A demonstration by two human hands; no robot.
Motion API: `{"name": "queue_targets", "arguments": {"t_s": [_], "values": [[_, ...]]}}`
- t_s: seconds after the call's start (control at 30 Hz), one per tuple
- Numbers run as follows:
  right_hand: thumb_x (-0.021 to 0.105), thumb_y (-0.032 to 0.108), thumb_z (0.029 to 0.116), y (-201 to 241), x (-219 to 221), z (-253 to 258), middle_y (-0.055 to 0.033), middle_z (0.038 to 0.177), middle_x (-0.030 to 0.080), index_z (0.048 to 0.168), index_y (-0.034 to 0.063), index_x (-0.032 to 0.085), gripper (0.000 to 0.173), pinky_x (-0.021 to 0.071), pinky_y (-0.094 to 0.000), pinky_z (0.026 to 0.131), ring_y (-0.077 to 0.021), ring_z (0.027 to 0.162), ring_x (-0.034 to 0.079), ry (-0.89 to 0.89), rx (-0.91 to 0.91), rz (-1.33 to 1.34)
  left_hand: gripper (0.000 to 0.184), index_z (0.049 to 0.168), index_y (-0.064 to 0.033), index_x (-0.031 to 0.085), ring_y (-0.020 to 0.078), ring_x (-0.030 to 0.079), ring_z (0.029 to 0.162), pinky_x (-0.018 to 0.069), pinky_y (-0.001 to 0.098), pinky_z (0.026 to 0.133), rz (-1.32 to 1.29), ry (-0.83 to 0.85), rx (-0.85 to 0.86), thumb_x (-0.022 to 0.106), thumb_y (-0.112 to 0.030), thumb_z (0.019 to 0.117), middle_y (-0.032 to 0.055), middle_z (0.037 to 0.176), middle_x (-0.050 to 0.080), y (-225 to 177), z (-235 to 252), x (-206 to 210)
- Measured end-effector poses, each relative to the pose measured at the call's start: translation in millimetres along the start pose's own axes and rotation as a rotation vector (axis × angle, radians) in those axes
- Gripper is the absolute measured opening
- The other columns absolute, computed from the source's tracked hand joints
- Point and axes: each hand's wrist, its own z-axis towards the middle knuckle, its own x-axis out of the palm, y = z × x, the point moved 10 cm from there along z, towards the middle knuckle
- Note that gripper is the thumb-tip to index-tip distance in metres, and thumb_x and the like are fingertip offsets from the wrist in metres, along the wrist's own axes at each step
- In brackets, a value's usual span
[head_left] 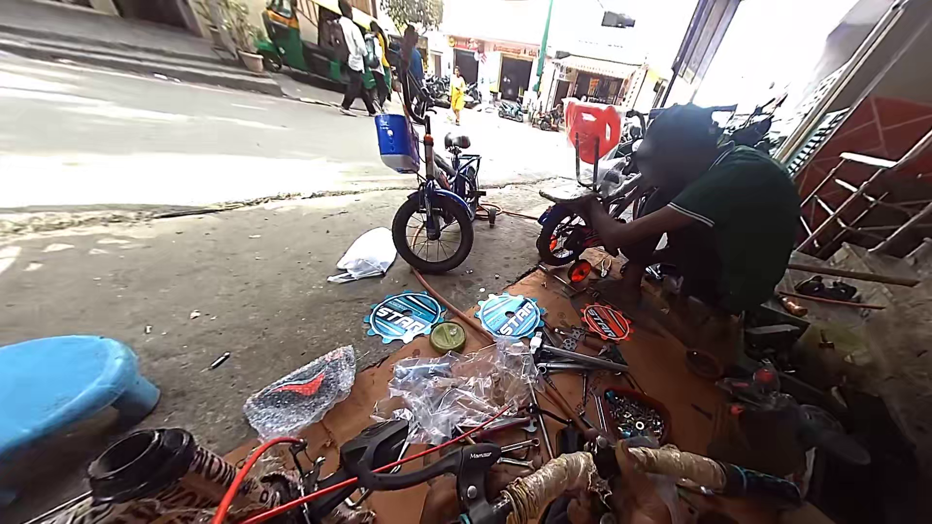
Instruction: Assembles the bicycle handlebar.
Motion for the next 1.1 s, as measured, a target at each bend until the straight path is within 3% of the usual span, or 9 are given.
{"name": "queue_targets", "arguments": {"t_s": [0.17, 0.37, 0.5, 0.63, 0.73, 0.83, 0.93, 1.03, 1.1], "values": [[0.043, 0.039, 0.1068, 20, 5, -1, -0.0092, 0.094, 0.073, 0.119, 0.0117, 0.067, 0.039, 0.0600, -0.0331, 0.060, -0.0160, 0.070, 0.070, -0.024, -0.203, 0.060, 0.019, 0.099, 0.0096, 0.070, -0.0007, 0.066, 0.094, 0.0514, 0.0176, 0.093, -0.239, -0.082, -0.056, 0.068, -0.008, 0.0905, 0.0073, 0.095, 0.073, 25, -7, 8], [0.046, 0.036, 0.1064, 36, 11, 1, -0.0069, 0.095, 0.072, 0.120, 0.0115, 0.065, 0.034, 0.0599, -0.0307, 0.062, -0.0132, 0.072, 0.069, -0.071, -0.377, -0.046, 0.012, 0.091, -0.0046, 0.076, 0.0046, 0.070, 0.089, 0.0573, 0.0259, 0.084, -0.422, 0.046, 0.047, 0.070, -0.014, 0.0952, 0.0027, 0.092, 0.076, 16, -22, 34], [0.051, 0.033, 0.1052, 48, 9, -1, -0.0098, 0.096, 0.073, 0.123, 0.0073, 0.064, 0.034, 0.0601, -0.0295, 0.063, -0.0147, 0.074, 0.070, -0.078, -0.527, -0.164, 0.016, 0.104, -0.0040, 0.076, 0.0093, 0.068, 0.089, 0.0581, 0.0290, 0.081, -0.498, 0.012, -0.142, 0.071, -0.016, 0.0951, 0.0033, 0.100, 0.073, 39, -23, 30], [0.065, 0.038, 0.0987, 50, 11, -3, -0.0082, 0.098, 0.073, 0.125, 0.0092, 0.063, 0.039, 0.0610, -0.0296, 0.065, -0.0146, 0.075, 0.071, -0.031, -0.581, -0.179, 0.050, 0.132, 0.0033, 0.059, 0.0142, 0.064, 0.116, 0.0546, 0.0334, 0.099, -0.571, 0.020, -0.397, 0.065, -0.033, 0.0985, 0.0071, 0.126, 0.068, 55, -18, 32], [0.072, 0.036, 0.0944, 49, 15, -7, -0.0078, 0.097, 0.074, 0.119, 0.0081, 0.068, 0.038, 0.0609, -0.0267, 0.066, -0.0125, 0.075, 0.071, -0.004, -0.624, -0.186, 0.023, 0.115, 0.0035, 0.067, 0.0135, 0.072, 0.099, 0.0580, 0.0298, 0.094, -0.709, -0.136, -0.536, 0.065, -0.012, 0.0985, 0.0082, 0.104, 0.076, 55, -18, 34], [0.075, 0.039, 0.0903, 49, 16, -12, -0.0058, 0.101, 0.074, 0.118, 0.0112, 0.070, 0.040, 0.0609, -0.0260, 0.068, -0.0111, 0.078, 0.071, -0.013, -0.678, -0.241, 0.013, 0.090, 0.0024, 0.074, 0.0092, 0.067, 0.065, 0.0585, 0.0241, 0.069, -0.787, -0.243, -0.626, 0.063, -0.001, 0.0965, 0.0058, 0.075, 0.072, 61, -21, 38], [0.076, 0.042, 0.0896, 55, 17, -21, -0.0023, 0.108, 0.073, 0.119, 0.0158, 0.071, 0.039, 0.0608, -0.0268, 0.075, -0.0110, 0.087, 0.071, -0.012, -0.814, -0.396, 0.016, 0.084, -0.0007, 0.074, 0.0061, 0.062, 0.062, 0.0545, 0.0206, 0.062, -0.770, -0.228, -0.610, 0.065, -0.004, 0.0964, 0.0035, 0.073, 0.070, 63, -24, 38], [0.070, 0.039, 0.0952, 61, 34, -37, 0.0093, 0.122, 0.071, 0.125, 0.0242, 0.072, 0.033, 0.0533, -0.0235, 0.100, -0.0053, 0.114, 0.066, 0.071, -1.003, -0.638, 0.013, 0.087, -0.0036, 0.074, 0.0046, 0.064, 0.063, 0.0550, 0.0204, 0.062, -0.757, -0.205, -0.527, 0.065, -0.002, 0.0958, 0.0012, 0.076, 0.071, 52, -24, 28], [0.066, 0.037, 0.0981, 61, 47, -46, 0.0133, 0.126, 0.069, 0.130, 0.0268, 0.070, 0.033, 0.0493, -0.0224, 0.105, -0.0027, 0.120, 0.062, 0.144, -1.053, -0.703, 0.014, 0.089, -0.0078, 0.076, 0.0033, 0.064, 0.064, 0.0551, 0.0206, 0.062, -0.755, -0.171, -0.454, 0.065, -0.003, 0.0962, -0.0019, 0.075, 0.071, 43, -25, 17]]}}
